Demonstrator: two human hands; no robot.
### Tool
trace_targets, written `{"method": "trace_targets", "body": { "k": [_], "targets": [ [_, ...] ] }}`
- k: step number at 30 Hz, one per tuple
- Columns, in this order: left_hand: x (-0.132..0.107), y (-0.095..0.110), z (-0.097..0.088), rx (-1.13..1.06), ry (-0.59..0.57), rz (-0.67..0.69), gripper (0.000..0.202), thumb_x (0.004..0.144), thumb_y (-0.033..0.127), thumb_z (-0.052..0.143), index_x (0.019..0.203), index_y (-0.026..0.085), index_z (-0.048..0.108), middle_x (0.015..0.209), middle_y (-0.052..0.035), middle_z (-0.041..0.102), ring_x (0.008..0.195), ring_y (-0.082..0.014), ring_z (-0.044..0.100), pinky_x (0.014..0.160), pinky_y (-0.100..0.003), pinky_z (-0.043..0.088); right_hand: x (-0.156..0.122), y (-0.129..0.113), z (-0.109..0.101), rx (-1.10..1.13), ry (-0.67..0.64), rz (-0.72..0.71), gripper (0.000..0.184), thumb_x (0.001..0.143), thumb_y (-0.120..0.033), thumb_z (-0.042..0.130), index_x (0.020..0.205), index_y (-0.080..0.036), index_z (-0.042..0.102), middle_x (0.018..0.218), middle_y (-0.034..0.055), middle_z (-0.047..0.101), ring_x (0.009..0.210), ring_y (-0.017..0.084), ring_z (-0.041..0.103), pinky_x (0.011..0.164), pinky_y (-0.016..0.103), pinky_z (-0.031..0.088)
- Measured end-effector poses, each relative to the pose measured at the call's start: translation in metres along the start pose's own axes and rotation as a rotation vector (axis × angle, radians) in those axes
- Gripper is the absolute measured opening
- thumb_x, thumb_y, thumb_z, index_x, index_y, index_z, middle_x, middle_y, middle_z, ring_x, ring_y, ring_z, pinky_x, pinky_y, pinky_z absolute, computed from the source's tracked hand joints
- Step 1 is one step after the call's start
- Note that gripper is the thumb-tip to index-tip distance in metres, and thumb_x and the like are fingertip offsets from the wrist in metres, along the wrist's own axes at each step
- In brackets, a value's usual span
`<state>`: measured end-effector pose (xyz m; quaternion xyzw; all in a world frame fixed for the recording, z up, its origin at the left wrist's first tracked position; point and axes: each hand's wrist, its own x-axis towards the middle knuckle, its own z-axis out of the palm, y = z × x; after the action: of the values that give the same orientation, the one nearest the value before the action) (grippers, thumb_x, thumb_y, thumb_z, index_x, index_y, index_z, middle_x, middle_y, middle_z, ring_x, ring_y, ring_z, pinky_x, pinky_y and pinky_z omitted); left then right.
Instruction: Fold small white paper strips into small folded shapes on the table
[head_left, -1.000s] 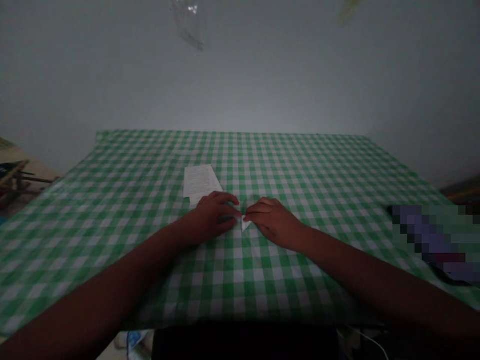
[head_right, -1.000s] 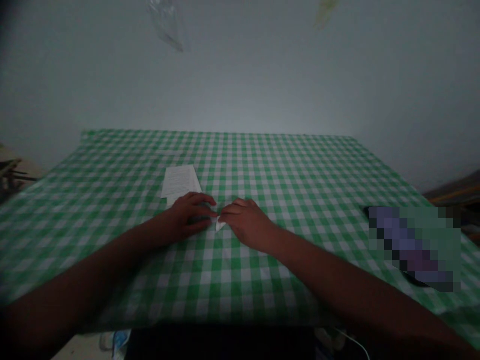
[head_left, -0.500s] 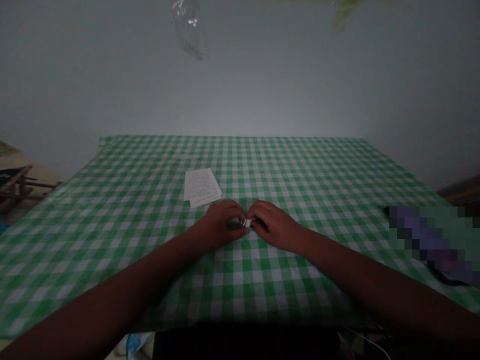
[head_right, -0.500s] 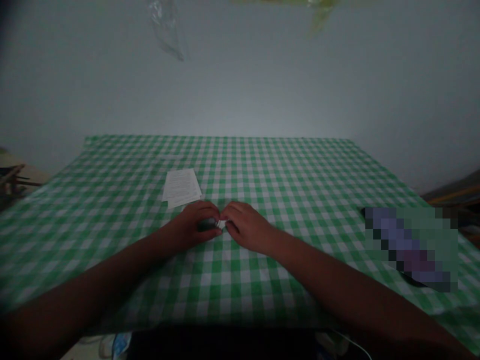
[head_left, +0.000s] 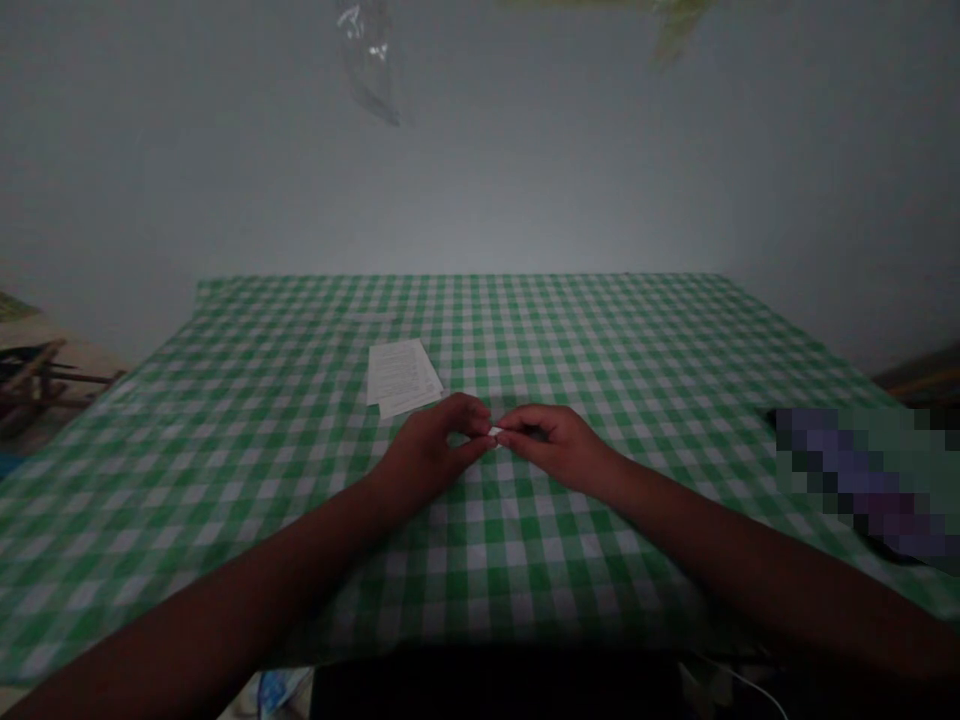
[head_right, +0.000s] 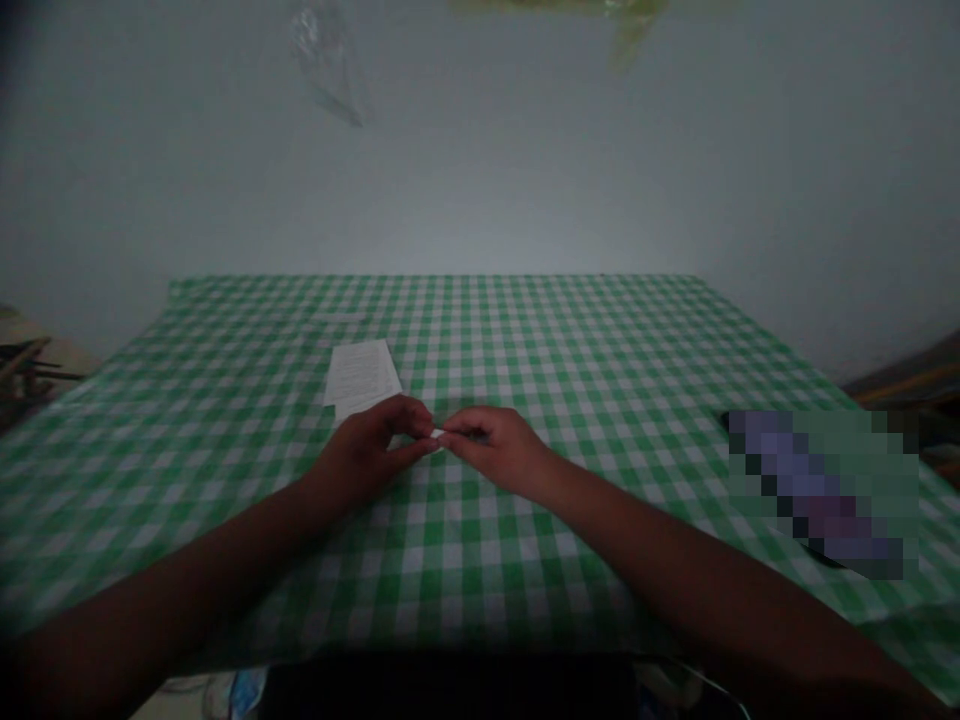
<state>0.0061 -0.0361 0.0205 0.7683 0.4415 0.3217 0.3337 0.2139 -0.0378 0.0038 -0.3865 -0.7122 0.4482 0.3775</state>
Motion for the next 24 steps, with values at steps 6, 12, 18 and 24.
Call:
{"method": "trace_targets", "body": {
  "k": [6, 12, 18, 24],
  "targets": [
    [-0.0006, 0.0029, -0.0001, -0.084, -0.015, -0.062, 0.023, 0.081, 0.036, 0.072, 0.095, 0.021, 0.062, 0.086, -0.0013, 0.072, 0.08, -0.0172, 0.07, 0.078, -0.035, 0.056, -0.0007, -0.0002, 0.0025, 0.094, 0.054, 0.111, 0.019, 0.083, -0.038, 0.069, 0.078, -0.02, 0.068, 0.07, -0.0022, 0.064, 0.064, 0.011, 0.055, 0.059, 0.025, 0.043],
    [-0.0003, 0.0031, -0.0006, -0.079, -0.057, -0.061, 0.015, 0.083, 0.035, 0.069, 0.09, 0.021, 0.067, 0.088, -0.001, 0.073, 0.083, -0.0169, 0.069, 0.081, -0.034, 0.056, -0.0011, -0.0007, 0.0039, 0.15, 0.062, 0.147, 0.022, 0.079, -0.039, 0.072, 0.073, -0.019, 0.066, 0.065, -0.0034, 0.059, 0.059, 0.01, 0.049, 0.055, 0.024, 0.039],
    [-0.0012, 0.0072, -0.0003, -0.083, -0.055, -0.082, 0.015, 0.082, 0.036, 0.069, 0.089, 0.022, 0.07, 0.086, -0.001, 0.073, 0.082, -0.018, 0.069, 0.081, -0.035, 0.056, -0.0007, 0.0015, 0.0031, 0.184, 0.045, 0.188, 0.023, 0.077, -0.039, 0.075, 0.072, -0.019, 0.065, 0.064, -0.0036, 0.059, 0.059, 0.01, 0.049, 0.054, 0.024, 0.038],
    [-0.0018, 0.0066, -0.0004, -0.076, -0.061, -0.084, 0.017, 0.082, 0.036, 0.069, 0.092, 0.023, 0.071, 0.087, -0.0011, 0.074, 0.082, -0.0183, 0.07, 0.081, -0.036, 0.057, -0.0014, 0.0034, 0.0033, 0.227, 0.028, 0.214, 0.02, 0.076, -0.035, 0.076, 0.074, -0.019, 0.065, 0.067, -0.0031, 0.061, 0.061, 0.01, 0.052, 0.057, 0.025, 0.04]
  ]
}}
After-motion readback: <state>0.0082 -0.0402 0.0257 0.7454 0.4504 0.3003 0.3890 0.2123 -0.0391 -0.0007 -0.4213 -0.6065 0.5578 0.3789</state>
